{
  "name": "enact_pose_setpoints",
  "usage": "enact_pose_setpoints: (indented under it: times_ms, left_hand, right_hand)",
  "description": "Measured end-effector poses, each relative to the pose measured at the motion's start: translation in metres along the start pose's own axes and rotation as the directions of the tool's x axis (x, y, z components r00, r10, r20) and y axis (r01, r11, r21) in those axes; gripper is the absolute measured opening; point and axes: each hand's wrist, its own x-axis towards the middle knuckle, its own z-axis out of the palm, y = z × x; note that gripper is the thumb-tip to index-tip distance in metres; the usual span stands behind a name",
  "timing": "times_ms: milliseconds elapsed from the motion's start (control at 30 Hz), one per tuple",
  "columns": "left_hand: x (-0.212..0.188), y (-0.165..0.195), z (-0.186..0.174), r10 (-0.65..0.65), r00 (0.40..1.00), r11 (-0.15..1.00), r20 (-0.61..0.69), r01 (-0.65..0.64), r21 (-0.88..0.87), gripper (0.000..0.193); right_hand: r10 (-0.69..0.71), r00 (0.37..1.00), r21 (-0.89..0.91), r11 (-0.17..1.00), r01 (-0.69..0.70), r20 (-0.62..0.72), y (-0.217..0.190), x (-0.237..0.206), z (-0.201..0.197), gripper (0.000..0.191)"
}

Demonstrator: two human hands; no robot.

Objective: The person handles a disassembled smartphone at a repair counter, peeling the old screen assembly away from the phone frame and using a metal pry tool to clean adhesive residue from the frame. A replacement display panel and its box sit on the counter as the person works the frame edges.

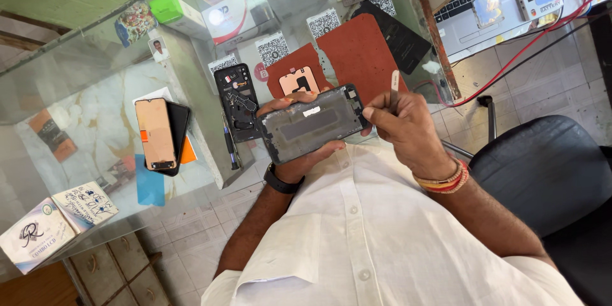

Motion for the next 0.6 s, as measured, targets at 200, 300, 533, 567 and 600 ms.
enact_pose_setpoints:
  times_ms: [200,300,533,567,600]
  left_hand:
    - [-0.004,0.002,-0.005,0.009,1.000,1.000,0.016,-0.009,-0.008,0.095]
    - [-0.008,0.001,-0.007,0.038,0.999,0.999,0.015,-0.038,0.015,0.095]
    - [0.000,-0.013,-0.014,0.008,0.997,0.986,-0.081,0.006,0.164,0.096]
    - [0.004,-0.017,-0.015,0.015,0.995,0.979,-0.103,0.006,0.203,0.097]
    - [0.007,-0.020,-0.017,0.020,0.992,0.970,-0.125,0.011,0.242,0.097]
  right_hand:
    - [-0.060,0.998,-0.073,0.996,0.058,-0.036,0.008,0.000,0.014,0.037]
    - [-0.031,0.997,-0.136,0.991,0.022,-0.070,0.012,0.006,0.021,0.038]
    - [-0.148,0.969,-0.120,0.985,0.126,-0.197,0.023,0.047,0.012,0.031]
    - [-0.183,0.957,-0.151,0.977,0.151,-0.224,0.020,0.048,0.006,0.022]
    - [-0.215,0.944,-0.181,0.968,0.173,-0.251,0.015,0.045,0.002,0.015]
